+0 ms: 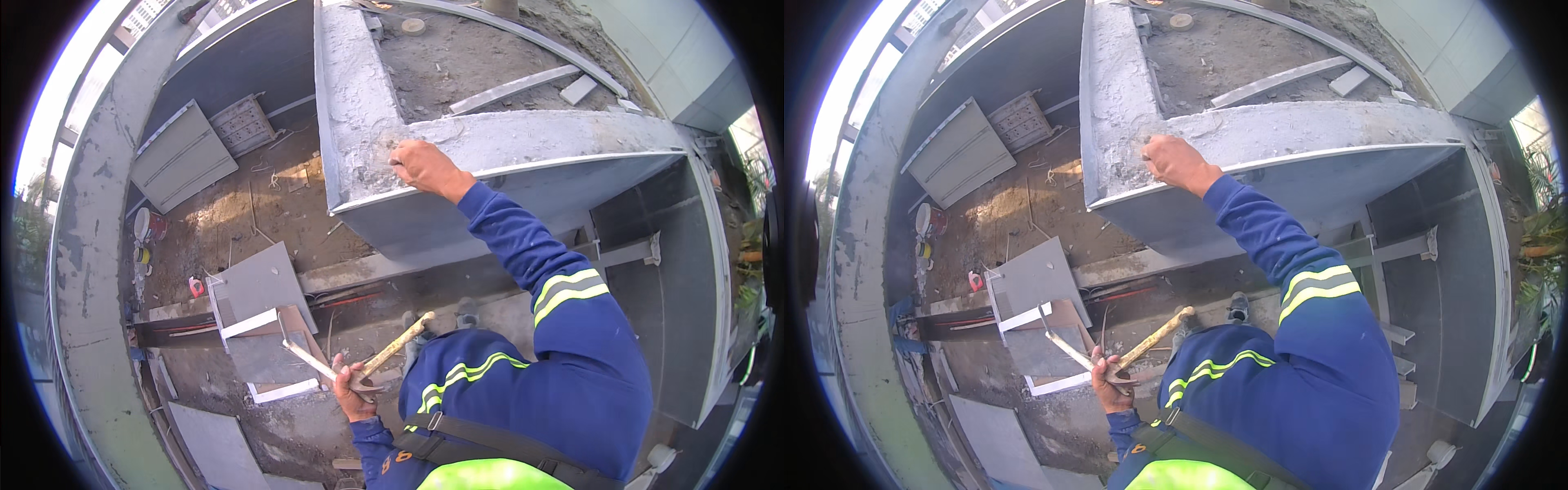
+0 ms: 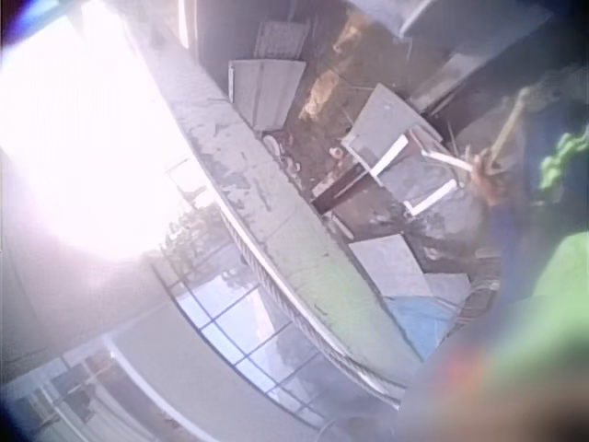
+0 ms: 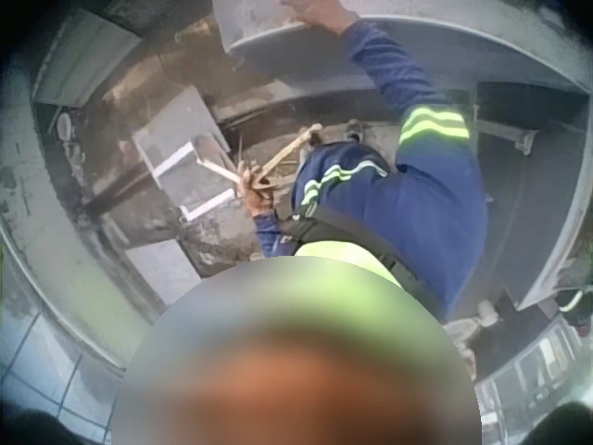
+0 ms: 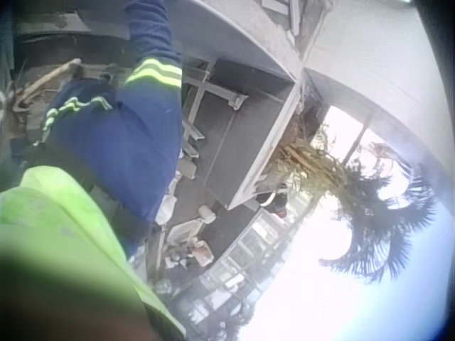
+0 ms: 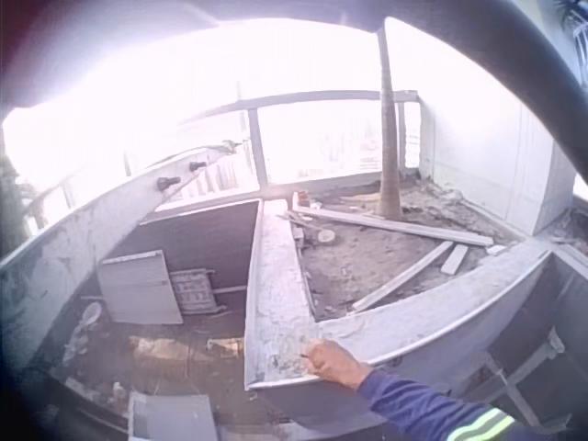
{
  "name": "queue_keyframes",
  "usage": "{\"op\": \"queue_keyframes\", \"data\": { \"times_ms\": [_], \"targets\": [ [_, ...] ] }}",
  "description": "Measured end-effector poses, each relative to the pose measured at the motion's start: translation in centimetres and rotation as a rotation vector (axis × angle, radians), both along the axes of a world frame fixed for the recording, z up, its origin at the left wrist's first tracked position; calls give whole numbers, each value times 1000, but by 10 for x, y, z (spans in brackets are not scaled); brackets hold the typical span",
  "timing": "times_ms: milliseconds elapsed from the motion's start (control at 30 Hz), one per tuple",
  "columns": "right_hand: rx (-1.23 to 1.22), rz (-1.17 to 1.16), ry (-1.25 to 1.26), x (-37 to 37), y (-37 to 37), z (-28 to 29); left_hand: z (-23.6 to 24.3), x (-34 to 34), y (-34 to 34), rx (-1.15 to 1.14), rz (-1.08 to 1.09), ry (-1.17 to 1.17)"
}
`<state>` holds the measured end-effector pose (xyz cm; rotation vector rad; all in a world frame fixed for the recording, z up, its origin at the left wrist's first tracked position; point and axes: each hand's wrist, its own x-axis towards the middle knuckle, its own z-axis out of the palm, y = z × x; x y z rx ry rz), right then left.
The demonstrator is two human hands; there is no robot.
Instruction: The person hammers a metal rod into a curved metal structure, then uses a sanding block to smooth the surface. The person handles a hammer, metal rod, and sanding block while working on the structure.
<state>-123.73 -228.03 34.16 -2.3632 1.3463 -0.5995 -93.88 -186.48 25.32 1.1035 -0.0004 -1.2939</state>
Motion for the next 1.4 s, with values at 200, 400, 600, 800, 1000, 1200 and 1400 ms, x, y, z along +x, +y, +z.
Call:
{"op": "queue_keyframes", "data": {
  "times_ms": [200,400,600,800,1000,1200,1400],
  "targets": [
    [145,-4,-233,-51,171,12,11,6,-49,-104,-317,-80],
    [731,26,-301,-40,330,-4,44,-58,-144,-265,-834,-87],
    [403,-661,-481,-105,411,-26,66,-188,-177,-363,-1056,-493],
    [237,-972,-866,-211,514,-39,28,-322,-122,-518,-1568,-783],
    [-53,-1682,-1125,-259,612,-40,0,-472,-23,-633,-2175,-339],
    [-376,-2137,-1334,-273,698,-63,-4,-598,86,-509,-2662,32],
    [-929,-2420,-1404,-307,760,-87,-25,-707,196,-724,-3236,152]
  ]
}}
